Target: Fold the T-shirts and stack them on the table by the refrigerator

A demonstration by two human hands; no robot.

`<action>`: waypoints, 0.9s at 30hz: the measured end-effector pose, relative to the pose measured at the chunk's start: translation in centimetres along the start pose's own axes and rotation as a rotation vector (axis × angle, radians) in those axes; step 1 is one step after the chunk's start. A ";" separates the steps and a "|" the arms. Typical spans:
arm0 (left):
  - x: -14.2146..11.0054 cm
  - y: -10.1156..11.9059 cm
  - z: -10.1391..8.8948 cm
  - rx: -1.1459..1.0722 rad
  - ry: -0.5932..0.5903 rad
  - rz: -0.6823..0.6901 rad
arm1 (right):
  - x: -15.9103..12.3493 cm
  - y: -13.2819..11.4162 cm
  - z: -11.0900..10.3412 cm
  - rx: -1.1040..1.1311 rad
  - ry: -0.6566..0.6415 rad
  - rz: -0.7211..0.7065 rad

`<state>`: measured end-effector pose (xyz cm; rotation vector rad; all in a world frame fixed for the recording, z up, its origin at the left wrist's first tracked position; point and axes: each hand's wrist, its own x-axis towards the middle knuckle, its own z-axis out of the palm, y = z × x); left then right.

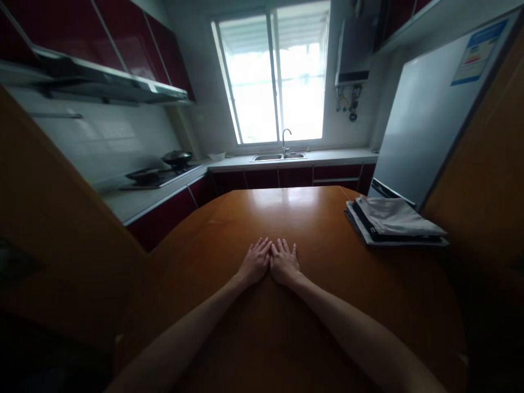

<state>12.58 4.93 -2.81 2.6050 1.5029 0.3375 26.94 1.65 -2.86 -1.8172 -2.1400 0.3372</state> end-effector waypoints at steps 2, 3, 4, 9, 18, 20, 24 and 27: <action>0.0 0.0 0.1 -0.016 -0.025 0.012 | -0.2 -0.1 -0.1 -0.009 -0.001 -0.010; 0.0 0.0 0.0 -0.024 -0.032 0.014 | -0.3 -0.1 -0.3 -0.011 0.004 -0.011; 0.0 -0.1 -0.1 -0.030 -0.038 0.017 | -0.3 0.0 -0.4 -0.012 0.010 -0.008; -0.1 -0.2 -0.6 -0.030 -0.050 0.031 | -0.6 0.5 -1.1 -0.041 -0.022 0.006; -0.3 -0.2 -0.6 -0.032 -0.038 0.030 | -0.6 0.9 -1.1 -0.082 -0.047 0.034; -0.3 -0.2 -0.6 -0.032 -0.041 0.029 | -0.5 1.0 -1.0 -0.086 -0.048 0.038; -0.2 -0.3 -0.5 -0.032 -0.040 0.028 | -0.4 1.2 -0.9 -0.077 -0.044 0.036; -0.1 -0.4 -0.3 -0.031 -0.030 0.026 | -0.4 1.3 -0.9 -0.063 -0.027 0.027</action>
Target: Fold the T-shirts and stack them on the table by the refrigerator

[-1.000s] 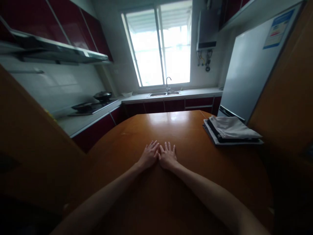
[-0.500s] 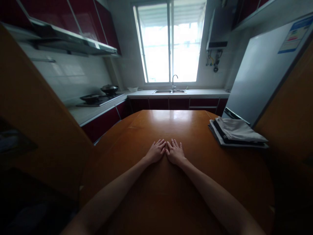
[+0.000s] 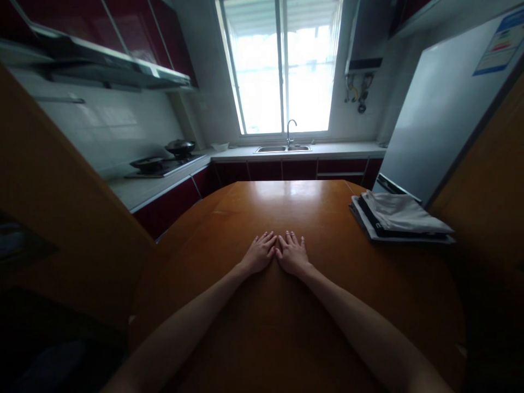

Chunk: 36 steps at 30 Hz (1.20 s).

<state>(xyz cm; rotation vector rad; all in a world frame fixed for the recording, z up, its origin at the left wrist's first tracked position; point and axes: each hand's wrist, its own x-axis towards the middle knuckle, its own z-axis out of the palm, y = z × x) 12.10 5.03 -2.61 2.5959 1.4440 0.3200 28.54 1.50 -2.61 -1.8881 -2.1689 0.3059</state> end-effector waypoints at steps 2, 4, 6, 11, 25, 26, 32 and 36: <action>0.1 0.0 0.1 0.001 0.005 0.006 | 0.0 0.1 0.0 0.010 0.018 -0.008; 0.2 -0.1 0.1 0.004 0.009 0.011 | -0.1 0.2 0.1 0.024 0.042 -0.014; 0.3 -0.1 0.2 0.012 0.014 0.014 | 0.1 0.3 0.2 0.050 0.081 -0.020; 0.8 -0.6 0.4 0.035 0.045 0.036 | 1.5 2.5 -0.8 0.209 0.307 0.025; 1.6 -1.4 1.0 0.081 0.065 0.055 | -1.8 22.4 -9.9 -0.097 1.118 0.624; 1.6 -1.4 1.1 0.080 0.064 0.055 | -2.1 23.0 -9.8 -0.091 1.119 0.675; 1.5 -1.5 1.0 0.071 0.060 0.055 | -2.6 23.7 -10.0 -0.109 1.127 0.772; 1.5 -1.5 1.0 0.057 0.062 0.046 | -2.2 21.8 -11.3 -0.096 1.182 0.659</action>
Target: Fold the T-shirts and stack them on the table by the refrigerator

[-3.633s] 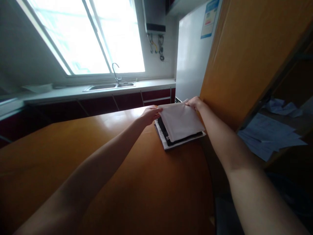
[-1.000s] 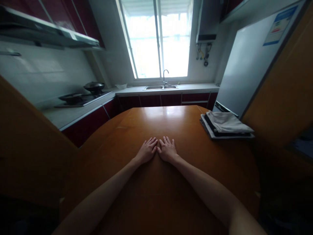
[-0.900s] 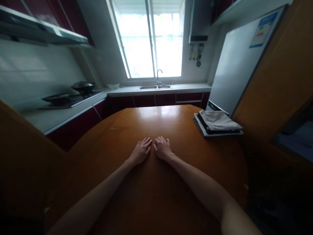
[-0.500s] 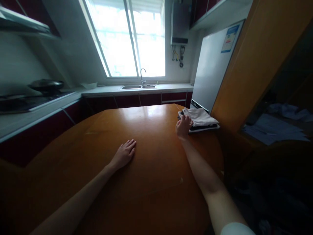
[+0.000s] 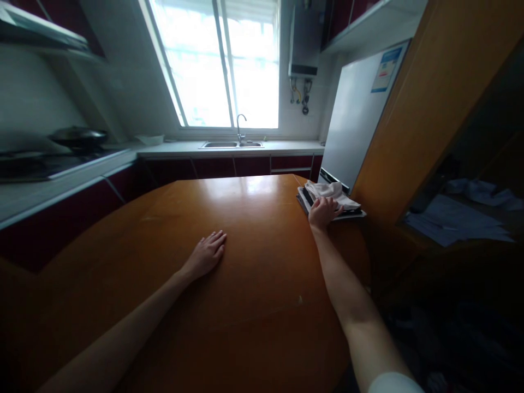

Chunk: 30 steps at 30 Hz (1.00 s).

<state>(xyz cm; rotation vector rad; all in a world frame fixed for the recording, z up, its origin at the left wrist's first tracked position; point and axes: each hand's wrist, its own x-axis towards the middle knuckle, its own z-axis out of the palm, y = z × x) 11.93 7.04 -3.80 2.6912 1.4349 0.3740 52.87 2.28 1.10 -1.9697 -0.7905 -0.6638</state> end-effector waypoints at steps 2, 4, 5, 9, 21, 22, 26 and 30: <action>0.0 0.1 0.0 -0.032 0.019 0.001 | -0.8 -2.3 -0.5 0.064 -0.024 -0.089; 0.0 0.1 0.0 -0.120 0.074 -0.001 | -3.0 -5.4 -1.2 0.147 -0.112 -0.216; 0.0 0.1 -0.2 -0.196 0.116 -0.016 | -4.7 -7.1 -1.7 0.194 -0.185 -0.293; 0.1 -0.8 -1.3 -0.581 0.375 -0.210 | -13.8 -13.3 -5.4 0.410 -0.582 -0.623; -1.7 -6.2 -3.5 -0.447 0.229 -0.076 | -17.7 -13.3 -6.9 0.776 -0.819 -0.647; -1.8 -6.3 -3.6 -0.457 0.213 -0.061 | -17.1 -12.8 -5.7 0.789 -0.804 -0.569; -2.0 -6.3 -4.2 -0.435 0.141 0.007 | -15.1 -11.2 -2.2 0.827 -0.765 -0.284; -2.1 -5.9 -4.9 -0.258 0.154 0.100 | -14.4 -10.5 -0.8 0.865 -0.748 -0.142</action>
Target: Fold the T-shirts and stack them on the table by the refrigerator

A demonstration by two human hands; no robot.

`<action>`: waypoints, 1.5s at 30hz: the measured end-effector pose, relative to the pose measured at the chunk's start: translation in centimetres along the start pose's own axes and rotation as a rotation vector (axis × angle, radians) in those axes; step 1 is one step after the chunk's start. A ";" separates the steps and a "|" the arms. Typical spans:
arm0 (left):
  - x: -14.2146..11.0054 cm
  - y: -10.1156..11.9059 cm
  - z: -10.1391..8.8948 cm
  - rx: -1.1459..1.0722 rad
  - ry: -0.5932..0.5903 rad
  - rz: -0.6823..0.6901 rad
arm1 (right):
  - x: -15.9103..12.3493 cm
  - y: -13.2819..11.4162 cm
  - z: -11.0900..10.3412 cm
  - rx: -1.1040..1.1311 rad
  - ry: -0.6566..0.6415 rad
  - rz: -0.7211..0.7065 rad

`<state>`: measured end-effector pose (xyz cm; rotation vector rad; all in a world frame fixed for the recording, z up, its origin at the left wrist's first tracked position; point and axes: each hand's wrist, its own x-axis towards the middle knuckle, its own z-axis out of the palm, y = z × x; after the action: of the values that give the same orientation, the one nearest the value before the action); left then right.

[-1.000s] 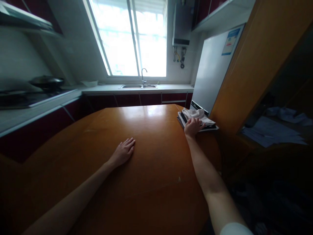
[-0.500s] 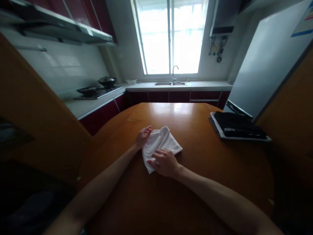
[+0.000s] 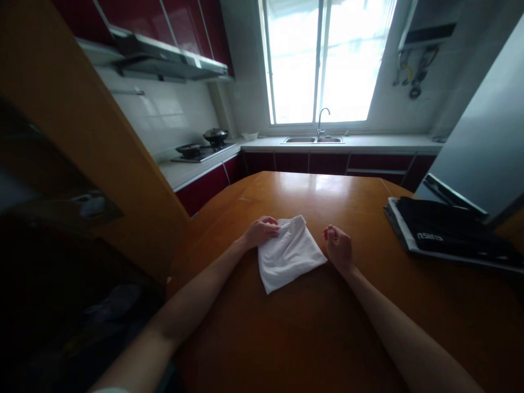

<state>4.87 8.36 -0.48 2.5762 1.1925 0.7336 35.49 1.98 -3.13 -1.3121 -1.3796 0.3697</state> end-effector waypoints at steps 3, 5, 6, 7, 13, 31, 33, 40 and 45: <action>-0.2 0.9 0.0 0.119 0.032 -0.009 | 0.1 0.1 0.0 0.028 -0.004 0.048; -0.4 1.4 0.0 0.198 0.070 -0.024 | 0.1 0.0 0.1 0.041 -0.011 0.058; -0.5 1.6 -0.1 0.220 0.095 -0.038 | 0.1 0.0 0.1 0.050 -0.010 0.061; -0.5 1.7 -0.3 0.225 0.124 -0.061 | 0.1 -0.1 0.1 0.061 -0.003 0.067; 4.5 -0.3 -5.4 0.246 0.217 -0.190 | 0.4 0.6 0.2 0.140 0.012 0.130; 24.2 -7.8 -32.2 0.293 0.972 -0.098 | 0.6 1.6 0.1 0.177 -0.015 0.229; 21.5 -9.3 -30.9 0.294 0.743 -0.265 | 0.6 1.6 0.1 0.172 -0.022 0.235; 10.8 -12.1 -23.8 0.191 -0.122 -0.547 | 0.5 0.8 -0.1 0.141 -0.029 0.245; 4.5 -13.1 -20.2 0.136 -0.545 -0.620 | 0.5 0.8 -0.2 0.111 -0.046 0.233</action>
<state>-11.72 19.92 13.34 2.0727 1.7193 -0.1716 36.14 2.60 -3.47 -1.3822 -1.2288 0.6290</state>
